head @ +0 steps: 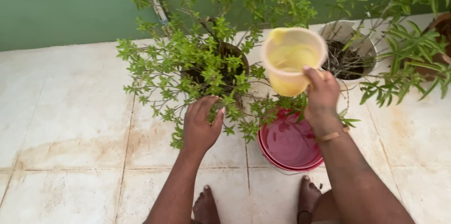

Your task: The person repeatedly scoops water from a red bucket using a yellow plastic jug and pours it onto a potted plant. The person uses their left hand to hold the plant steady while pouring with the right hand.

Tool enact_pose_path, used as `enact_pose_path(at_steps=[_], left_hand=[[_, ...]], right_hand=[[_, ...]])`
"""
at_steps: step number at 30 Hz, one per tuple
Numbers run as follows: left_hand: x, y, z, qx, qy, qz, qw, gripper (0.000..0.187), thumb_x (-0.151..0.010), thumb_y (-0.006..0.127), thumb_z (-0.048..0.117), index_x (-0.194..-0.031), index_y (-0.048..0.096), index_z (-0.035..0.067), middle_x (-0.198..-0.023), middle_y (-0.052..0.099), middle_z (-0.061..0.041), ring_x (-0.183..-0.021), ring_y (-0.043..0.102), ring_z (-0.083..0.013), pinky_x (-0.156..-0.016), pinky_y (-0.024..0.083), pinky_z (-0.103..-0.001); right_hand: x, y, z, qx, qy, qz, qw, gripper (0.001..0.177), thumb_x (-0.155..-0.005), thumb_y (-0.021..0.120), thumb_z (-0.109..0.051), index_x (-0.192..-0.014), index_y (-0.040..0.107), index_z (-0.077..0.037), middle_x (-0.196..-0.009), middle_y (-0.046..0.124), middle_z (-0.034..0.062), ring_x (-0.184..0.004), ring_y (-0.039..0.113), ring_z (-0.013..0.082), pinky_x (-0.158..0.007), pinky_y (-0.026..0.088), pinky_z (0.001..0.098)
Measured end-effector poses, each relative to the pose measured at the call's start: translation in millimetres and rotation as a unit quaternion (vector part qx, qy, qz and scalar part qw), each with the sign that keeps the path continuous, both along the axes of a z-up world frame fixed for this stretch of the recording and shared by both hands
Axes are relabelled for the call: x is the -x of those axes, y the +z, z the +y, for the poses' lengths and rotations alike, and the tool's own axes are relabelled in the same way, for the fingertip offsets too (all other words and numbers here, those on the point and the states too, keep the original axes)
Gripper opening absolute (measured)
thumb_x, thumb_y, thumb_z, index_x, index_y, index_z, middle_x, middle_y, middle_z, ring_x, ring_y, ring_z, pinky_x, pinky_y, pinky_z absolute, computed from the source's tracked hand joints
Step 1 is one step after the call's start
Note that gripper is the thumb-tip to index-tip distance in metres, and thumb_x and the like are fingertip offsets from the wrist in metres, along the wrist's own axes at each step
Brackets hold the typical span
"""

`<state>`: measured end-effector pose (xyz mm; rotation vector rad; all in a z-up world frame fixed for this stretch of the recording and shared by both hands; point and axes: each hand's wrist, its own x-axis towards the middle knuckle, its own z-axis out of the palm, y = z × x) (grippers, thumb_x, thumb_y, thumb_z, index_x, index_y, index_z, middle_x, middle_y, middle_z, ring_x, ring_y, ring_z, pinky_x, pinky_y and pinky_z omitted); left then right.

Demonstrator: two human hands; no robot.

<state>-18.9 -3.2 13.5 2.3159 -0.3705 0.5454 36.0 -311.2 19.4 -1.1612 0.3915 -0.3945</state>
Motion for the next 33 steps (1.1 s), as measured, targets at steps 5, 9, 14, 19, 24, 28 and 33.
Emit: enact_pose_path(at_steps=[5,9,14,19,24,28,33], left_hand=[[-0.8,-3.6,-17.2,-0.015,0.006,-0.035,0.999,0.038,-0.092,0.076,0.020,-0.126,0.066,0.008,-0.132,0.064,-0.011,-0.122,0.059,-0.0338,-0.106,0.046,-0.047],[-4.6,-3.6,-29.5,-0.021,0.008,-0.049,0.999,0.044,-0.092,0.076,0.020,-0.133,0.062,0.010,-0.136,0.061,-0.010,-0.125,0.056,-0.0324,-0.108,0.046,-0.048],[-7.0,-7.6,-39.3,-0.013,0.016,-0.054,0.998,0.048,-0.091,0.075,0.019,-0.136,0.060,0.007,-0.137,0.061,-0.013,-0.127,0.054,-0.0339,-0.109,0.044,-0.049],[-12.4,-13.6,-42.0,-0.060,0.008,-0.060,0.996,0.044,-0.092,0.074,0.021,-0.133,0.061,0.008,-0.136,0.062,-0.011,-0.129,0.055,-0.0306,-0.113,0.042,-0.051],[-21.7,-24.7,-42.8,-0.072,-0.016,-0.046,0.996,0.041,-0.093,0.074,0.021,-0.131,0.063,0.011,-0.136,0.062,-0.011,-0.130,0.053,-0.0321,-0.113,0.042,-0.050],[-24.7,-26.7,-37.6,-0.060,-0.026,-0.031,0.997,0.038,-0.093,0.075,0.021,-0.129,0.065,0.011,-0.135,0.062,-0.010,-0.128,0.054,-0.0306,-0.111,0.045,-0.048],[-25.9,-21.1,-38.4,-0.047,-0.019,-0.029,0.998,0.036,-0.094,0.076,0.019,-0.128,0.067,0.011,-0.135,0.063,-0.008,-0.127,0.055,-0.0297,-0.109,0.047,-0.045]], right_hand=[[6.5,5.3,5.5,0.110,0.035,0.005,0.993,0.020,-0.095,0.074,-0.016,-0.088,0.057,-0.010,-0.080,0.062,-0.0007,-0.063,0.047,0.0064,-0.055,0.038,0.0261],[4.6,12.2,-6.0,0.025,0.063,-0.109,0.992,0.024,-0.103,0.072,-0.017,-0.087,0.053,-0.011,-0.079,0.056,-0.0015,-0.067,0.046,0.0068,-0.063,0.040,0.0252],[5.2,19.5,-32.5,-0.001,0.062,-0.040,0.997,0.019,-0.099,0.064,-0.022,-0.082,0.060,-0.014,-0.078,0.060,-0.0046,-0.066,0.050,0.0047,-0.060,0.041,0.0225],[1.9,35.2,-75.2,0.141,0.162,-0.009,0.977,0.031,-0.095,0.071,-0.018,-0.070,0.052,-0.014,-0.064,0.049,-0.0045,-0.053,0.036,0.0067,-0.049,0.028,0.0255],[7.1,37.6,-108.3,0.098,0.333,-0.033,0.937,0.026,-0.093,0.067,-0.017,-0.068,0.059,-0.012,-0.060,0.052,-0.0037,-0.050,0.040,0.0077,-0.050,0.033,0.0252],[11.8,34.0,-96.6,0.217,0.469,0.007,0.856,0.041,-0.091,0.078,-0.014,-0.065,0.046,-0.014,-0.066,0.042,-0.0076,-0.061,0.037,0.0059,-0.055,0.034,0.0281],[13.8,40.5,-64.8,0.375,0.557,0.170,0.722,0.032,-0.086,0.078,-0.028,-0.065,0.062,-0.009,-0.059,0.053,-0.0036,-0.058,0.046,0.0102,-0.053,0.041,0.0328]])
